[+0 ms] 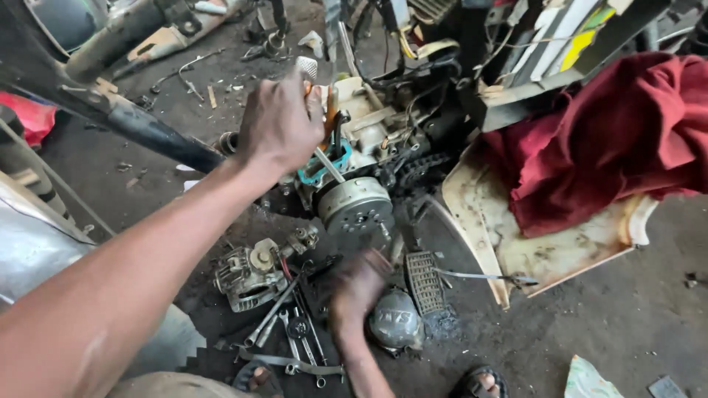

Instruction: The person is disassembling a motorcycle engine by removing bolts with a wrench and pulling off the cylinder head.

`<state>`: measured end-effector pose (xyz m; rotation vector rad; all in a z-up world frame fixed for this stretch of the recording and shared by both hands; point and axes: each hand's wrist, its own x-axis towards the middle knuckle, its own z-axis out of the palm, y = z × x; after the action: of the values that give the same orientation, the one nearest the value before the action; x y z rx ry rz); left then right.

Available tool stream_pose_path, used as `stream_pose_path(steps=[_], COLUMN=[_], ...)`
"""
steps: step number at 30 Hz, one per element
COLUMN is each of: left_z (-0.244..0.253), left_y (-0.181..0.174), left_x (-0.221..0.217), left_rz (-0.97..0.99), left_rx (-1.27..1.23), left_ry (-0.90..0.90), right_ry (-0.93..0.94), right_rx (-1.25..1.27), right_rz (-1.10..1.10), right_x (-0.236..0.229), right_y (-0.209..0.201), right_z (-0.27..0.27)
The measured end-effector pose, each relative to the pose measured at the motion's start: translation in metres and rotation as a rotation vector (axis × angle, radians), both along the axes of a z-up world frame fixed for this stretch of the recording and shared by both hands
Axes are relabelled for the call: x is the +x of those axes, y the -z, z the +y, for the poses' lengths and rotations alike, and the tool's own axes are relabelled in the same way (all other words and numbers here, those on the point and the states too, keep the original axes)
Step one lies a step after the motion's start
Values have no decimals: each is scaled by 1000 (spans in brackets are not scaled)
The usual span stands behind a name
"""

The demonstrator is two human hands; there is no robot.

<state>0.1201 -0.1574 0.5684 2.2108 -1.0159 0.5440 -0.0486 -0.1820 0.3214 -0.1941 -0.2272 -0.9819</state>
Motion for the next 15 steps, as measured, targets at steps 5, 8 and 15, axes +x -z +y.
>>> stream_pose_path(steps=[5, 8, 15], left_z=[0, 0, 5], left_y=[0, 0, -2], left_x=[3, 8, 5], left_rz=[-57, -21, -27], left_rx=[0, 11, 37], left_ry=[31, 57, 106], right_ry=[-6, 89, -300], right_rx=[81, 56, 178], right_rz=[819, 547, 993], right_x=[-16, -13, 14], right_y=[-25, -10, 10], right_z=[11, 17, 59])
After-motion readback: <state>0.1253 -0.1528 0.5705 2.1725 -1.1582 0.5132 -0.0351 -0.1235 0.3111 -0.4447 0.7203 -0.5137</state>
